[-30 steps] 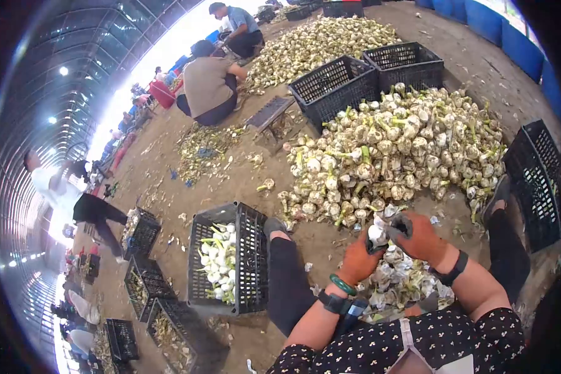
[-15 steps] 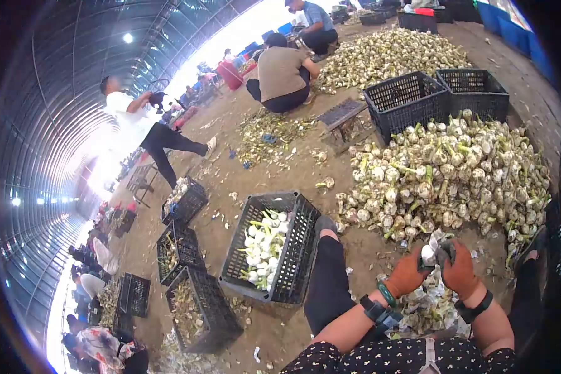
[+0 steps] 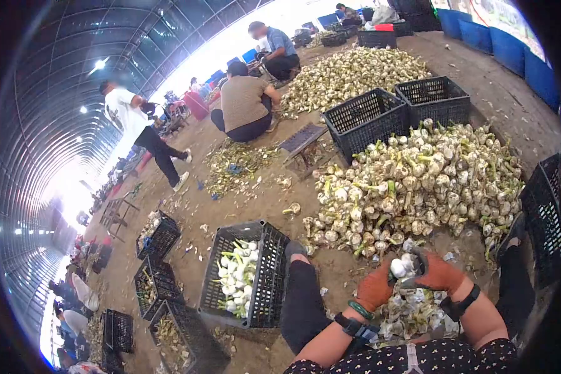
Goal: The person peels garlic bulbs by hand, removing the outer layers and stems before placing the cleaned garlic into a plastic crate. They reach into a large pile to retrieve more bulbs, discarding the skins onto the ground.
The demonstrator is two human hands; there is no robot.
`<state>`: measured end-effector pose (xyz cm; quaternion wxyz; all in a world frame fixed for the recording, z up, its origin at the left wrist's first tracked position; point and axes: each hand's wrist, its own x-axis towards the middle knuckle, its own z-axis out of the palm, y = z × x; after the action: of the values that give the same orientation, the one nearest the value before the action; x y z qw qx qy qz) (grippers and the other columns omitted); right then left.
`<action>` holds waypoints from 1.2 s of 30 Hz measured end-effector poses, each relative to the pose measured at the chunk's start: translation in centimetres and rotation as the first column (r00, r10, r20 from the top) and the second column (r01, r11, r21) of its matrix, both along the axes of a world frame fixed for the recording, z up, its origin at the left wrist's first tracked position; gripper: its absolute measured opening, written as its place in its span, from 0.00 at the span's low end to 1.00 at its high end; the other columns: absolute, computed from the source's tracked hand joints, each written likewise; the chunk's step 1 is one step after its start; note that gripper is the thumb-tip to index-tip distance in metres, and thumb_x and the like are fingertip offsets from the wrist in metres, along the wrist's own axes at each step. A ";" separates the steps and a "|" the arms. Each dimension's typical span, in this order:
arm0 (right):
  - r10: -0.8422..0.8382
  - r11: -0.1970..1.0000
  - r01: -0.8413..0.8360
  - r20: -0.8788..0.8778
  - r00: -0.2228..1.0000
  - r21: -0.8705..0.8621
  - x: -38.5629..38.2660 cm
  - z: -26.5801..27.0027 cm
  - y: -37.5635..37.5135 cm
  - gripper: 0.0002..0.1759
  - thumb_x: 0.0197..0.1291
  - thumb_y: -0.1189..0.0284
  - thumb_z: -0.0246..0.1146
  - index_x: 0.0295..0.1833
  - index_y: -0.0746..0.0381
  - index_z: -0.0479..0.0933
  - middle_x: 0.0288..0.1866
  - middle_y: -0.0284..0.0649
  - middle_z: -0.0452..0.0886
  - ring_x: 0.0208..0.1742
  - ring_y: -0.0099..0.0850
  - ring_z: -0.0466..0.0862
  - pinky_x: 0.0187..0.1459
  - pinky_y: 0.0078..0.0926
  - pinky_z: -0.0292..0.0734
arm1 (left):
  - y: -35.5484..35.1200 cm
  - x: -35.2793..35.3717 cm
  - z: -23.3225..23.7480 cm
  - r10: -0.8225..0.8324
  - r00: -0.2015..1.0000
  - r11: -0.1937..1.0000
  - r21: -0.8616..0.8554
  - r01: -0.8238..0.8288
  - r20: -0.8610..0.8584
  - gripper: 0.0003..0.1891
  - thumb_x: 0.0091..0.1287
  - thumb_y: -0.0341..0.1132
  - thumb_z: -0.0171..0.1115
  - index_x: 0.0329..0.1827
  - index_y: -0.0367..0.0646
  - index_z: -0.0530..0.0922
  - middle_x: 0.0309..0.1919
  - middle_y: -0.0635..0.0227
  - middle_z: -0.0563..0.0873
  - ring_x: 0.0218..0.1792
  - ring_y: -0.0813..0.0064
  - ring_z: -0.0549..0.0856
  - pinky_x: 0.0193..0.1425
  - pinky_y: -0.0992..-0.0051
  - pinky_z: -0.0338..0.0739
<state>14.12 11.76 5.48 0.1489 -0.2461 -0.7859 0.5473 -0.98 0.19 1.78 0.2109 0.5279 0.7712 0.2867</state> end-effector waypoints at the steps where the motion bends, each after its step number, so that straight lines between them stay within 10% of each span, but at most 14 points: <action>1: 0.000 0.992 -0.018 0.137 0.991 0.127 -0.1 -0.3 0.0 0.29 0.49 0.66 0.63 0.55 0.66 0.64 0.47 0.53 0.74 0.46 0.44 0.77 0.48 0.36 0.72 | 0.0 0.3 0.2 -0.054 0.990 0.998 -0.022 0.052 -0.133 0.27 0.51 0.35 0.60 0.57 0.44 0.64 0.32 0.50 0.81 0.32 0.50 0.80 0.34 0.57 0.74; 7: -0.176 0.825 0.192 -0.082 0.981 0.532 -0.8 1.2 -2.1 0.15 0.52 0.75 0.54 0.46 0.67 0.72 0.38 0.54 0.77 0.40 0.51 0.77 0.43 0.42 0.72 | 0.1 1.2 0.1 -0.054 0.965 0.995 0.072 0.074 -0.256 0.24 0.52 0.35 0.58 0.54 0.44 0.66 0.31 0.52 0.81 0.30 0.52 0.80 0.31 0.58 0.74; 18: -0.315 0.810 0.315 -0.085 0.945 0.494 -0.7 -0.4 -2.4 0.12 0.57 0.76 0.51 0.46 0.68 0.72 0.41 0.49 0.77 0.46 0.48 0.75 0.50 0.42 0.67 | 0.5 0.8 0.6 -0.008 1.000 0.989 0.150 0.005 0.022 0.26 0.51 0.34 0.59 0.55 0.42 0.67 0.34 0.52 0.81 0.33 0.51 0.80 0.35 0.59 0.75; 20: -0.330 0.920 0.340 -0.084 0.940 0.193 -0.8 0.9 -2.2 0.14 0.58 0.76 0.50 0.49 0.68 0.70 0.42 0.46 0.77 0.48 0.45 0.73 0.52 0.41 0.64 | 0.8 1.1 0.4 -0.026 0.997 0.992 0.125 0.018 0.066 0.25 0.51 0.33 0.59 0.54 0.42 0.69 0.34 0.53 0.82 0.34 0.53 0.81 0.36 0.61 0.75; 21: -0.059 0.653 0.025 0.018 0.998 0.757 -0.4 -0.7 -0.7 0.16 0.59 0.73 0.50 0.52 0.66 0.69 0.41 0.44 0.77 0.48 0.44 0.74 0.52 0.40 0.65 | 1.0 1.0 -0.1 -0.023 0.978 0.972 0.232 -0.026 0.205 0.22 0.52 0.32 0.59 0.52 0.41 0.71 0.35 0.53 0.82 0.35 0.55 0.82 0.38 0.64 0.75; 22: -0.066 0.656 0.025 0.025 0.997 0.754 -0.6 -3.0 0.1 0.16 0.59 0.73 0.50 0.52 0.66 0.69 0.41 0.44 0.77 0.48 0.44 0.74 0.52 0.40 0.65 | 1.3 0.9 -0.5 -0.030 0.940 0.941 0.327 -0.089 0.341 0.19 0.53 0.31 0.58 0.50 0.40 0.73 0.35 0.54 0.82 0.37 0.58 0.82 0.40 0.66 0.75; 24: -0.112 0.976 0.151 -0.230 0.967 0.157 -0.9 -6.6 1.0 0.15 0.61 0.69 0.51 0.51 0.64 0.71 0.41 0.43 0.78 0.45 0.37 0.76 0.48 0.36 0.68 | 1.6 0.4 0.3 -0.020 0.926 0.967 0.241 -0.077 0.378 0.15 0.54 0.29 0.58 0.46 0.39 0.75 0.38 0.58 0.82 0.40 0.66 0.82 0.44 0.71 0.73; 25: -0.240 0.971 0.227 -0.296 0.925 -0.079 -1.6 1.4 -1.1 0.16 0.60 0.66 0.53 0.50 0.63 0.71 0.42 0.44 0.78 0.41 0.32 0.78 0.43 0.31 0.72 | 1.6 0.1 1.5 -0.015 0.882 0.959 0.255 -0.120 0.471 0.16 0.54 0.29 0.58 0.47 0.39 0.75 0.40 0.59 0.82 0.42 0.67 0.81 0.45 0.71 0.73; 26: -0.245 0.970 0.231 -0.287 0.926 -0.082 -1.4 1.1 -0.4 0.16 0.60 0.66 0.53 0.50 0.63 0.71 0.42 0.44 0.78 0.41 0.32 0.78 0.43 0.31 0.72 | 1.4 -0.1 2.3 -0.010 0.827 0.951 0.260 -0.166 0.562 0.16 0.54 0.29 0.58 0.47 0.38 0.75 0.41 0.61 0.82 0.43 0.69 0.80 0.47 0.71 0.72; 28: -0.354 0.714 0.079 -0.262 0.898 -0.695 -0.6 -2.2 1.4 0.19 0.60 0.62 0.55 0.51 0.64 0.71 0.44 0.45 0.78 0.39 0.31 0.78 0.40 0.29 0.74 | 1.1 -1.6 1.6 0.062 0.741 0.885 0.307 -0.351 0.669 0.18 0.55 0.30 0.60 0.50 0.38 0.73 0.45 0.65 0.80 0.46 0.72 0.78 0.50 0.72 0.70; 29: -0.312 0.950 0.310 -0.064 0.948 -0.031 -0.3 -5.2 2.7 0.20 0.57 0.63 0.57 0.52 0.64 0.71 0.44 0.46 0.78 0.41 0.35 0.79 0.43 0.30 0.73 | 1.0 -2.3 2.3 -0.021 0.644 0.842 0.360 -0.401 0.765 0.16 0.56 0.30 0.60 0.48 0.36 0.74 0.42 0.66 0.80 0.44 0.74 0.77 0.49 0.73 0.70; 30: -0.138 0.960 0.129 0.018 0.990 0.250 -0.7 1.8 1.5 0.22 0.55 0.65 0.59 0.54 0.64 0.69 0.44 0.48 0.78 0.44 0.39 0.78 0.46 0.32 0.72 | 0.9 -3.0 2.8 0.117 0.702 0.847 0.298 -0.440 0.703 0.16 0.57 0.31 0.60 0.48 0.36 0.73 0.42 0.66 0.80 0.44 0.75 0.77 0.49 0.73 0.70; 31: -0.114 0.965 0.083 0.112 0.987 0.249 -0.8 2.5 1.5 0.28 0.57 0.53 0.54 0.54 0.63 0.69 0.46 0.49 0.75 0.46 0.43 0.75 0.47 0.35 0.70 | 0.8 -3.4 3.7 0.101 0.696 0.862 0.287 -0.418 0.711 0.17 0.57 0.31 0.60 0.49 0.36 0.73 0.43 0.65 0.80 0.43 0.74 0.77 0.48 0.72 0.70; 36: -0.280 0.908 0.189 0.208 0.937 0.374 0.1 0.2 1.3 0.24 0.48 0.67 0.62 0.52 0.64 0.69 0.50 0.52 0.72 0.52 0.48 0.71 0.49 0.43 0.68 | 0.5 -3.9 2.1 0.112 0.657 0.834 0.288 -0.470 0.746 0.18 0.56 0.33 0.61 0.49 0.35 0.73 0.42 0.64 0.80 0.42 0.71 0.78 0.46 0.71 0.71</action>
<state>14.18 13.01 5.72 0.1523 -0.3780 -0.8472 0.3409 -4.86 0.74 3.91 0.3067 0.2772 0.6177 0.6690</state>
